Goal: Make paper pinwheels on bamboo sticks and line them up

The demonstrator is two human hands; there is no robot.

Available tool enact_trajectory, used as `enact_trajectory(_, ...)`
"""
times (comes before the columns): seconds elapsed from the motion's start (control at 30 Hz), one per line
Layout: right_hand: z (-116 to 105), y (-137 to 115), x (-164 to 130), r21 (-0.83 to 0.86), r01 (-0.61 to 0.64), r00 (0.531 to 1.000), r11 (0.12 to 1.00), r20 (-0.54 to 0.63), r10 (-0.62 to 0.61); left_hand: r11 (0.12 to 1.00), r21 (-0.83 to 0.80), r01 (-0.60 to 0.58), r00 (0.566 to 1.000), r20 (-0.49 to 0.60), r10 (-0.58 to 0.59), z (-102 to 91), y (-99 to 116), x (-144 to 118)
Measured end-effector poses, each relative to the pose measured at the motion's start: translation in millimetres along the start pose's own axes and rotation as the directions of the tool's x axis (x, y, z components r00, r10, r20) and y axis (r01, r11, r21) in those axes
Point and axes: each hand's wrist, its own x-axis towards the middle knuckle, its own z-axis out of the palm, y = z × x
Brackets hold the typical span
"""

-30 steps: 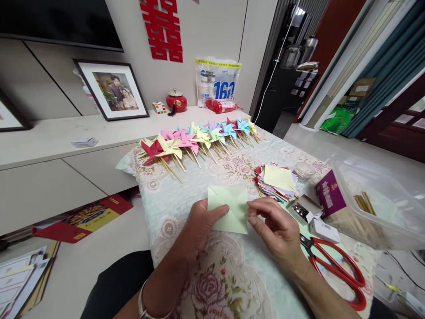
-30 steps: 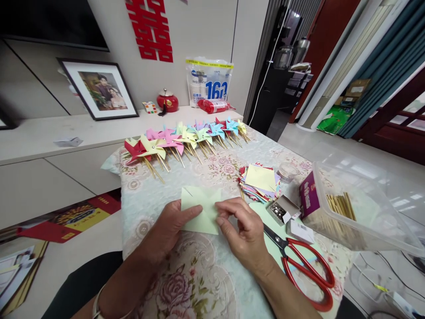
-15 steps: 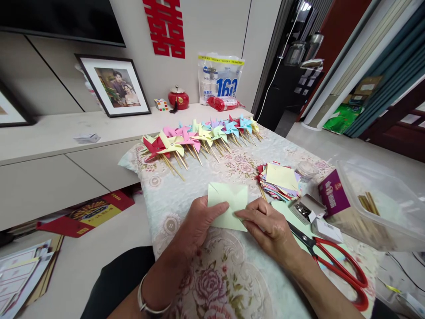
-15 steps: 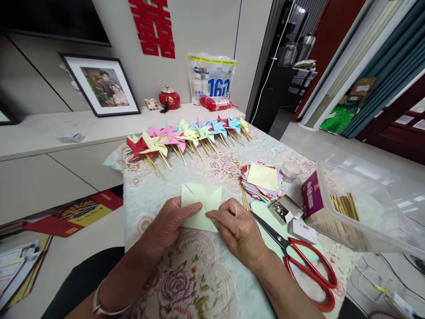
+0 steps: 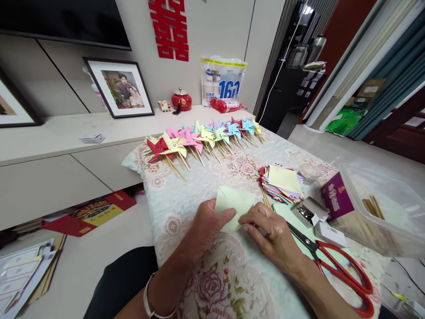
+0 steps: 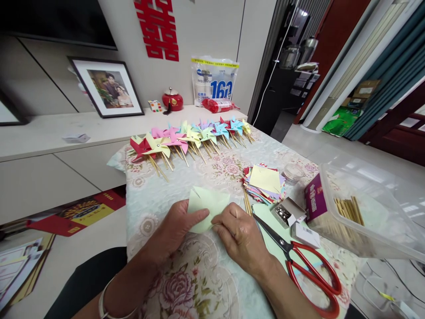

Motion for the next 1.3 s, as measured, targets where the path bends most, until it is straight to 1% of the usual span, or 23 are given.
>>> enact_trajectory(0.13,1,0,0,0.028,-0.082,0.996,0.996,-0.016,0.083,0.997,0.072,0.018,1.000,-0.008,-0.017,2.3,-2,0)
enact_trajectory(0.23,1,-1,2,0.050,-0.153,0.988,0.987,-0.015,0.154,0.994,0.109,0.010,1.000,0.013,-0.012,2.7,-5,2)
enact_trajectory(0.43,0,-3,3,0.105,-0.252,0.967,0.962,-0.001,0.254,0.992,0.124,-0.009,0.999,0.042,0.004,1.7,-11,5)
enact_trajectory(0.57,1,-3,3,0.128,-0.305,0.952,0.943,0.030,0.304,0.991,0.132,-0.001,0.997,0.081,-0.010,1.7,-15,5)
enact_trajectory(0.83,-1,-3,4,0.125,-0.387,0.922,0.914,0.075,0.380,0.985,0.169,-0.035,0.992,0.126,0.014,2.5,-15,4)
enact_trajectory(1.0,0,-3,5,0.110,-0.402,0.915,0.909,0.080,0.395,0.976,0.211,-0.048,0.989,0.148,0.017,1.4,-16,4)
enact_trajectory(1.17,0,-4,7,0.104,-0.414,0.910,0.904,0.084,0.407,0.966,0.255,-0.043,0.993,0.120,0.012,3.9,-12,3)
enact_trajectory(1.3,-1,-5,6,0.095,-0.398,0.917,0.912,0.079,0.392,0.964,0.265,-0.027,0.996,0.089,0.003,5.9,-11,2)
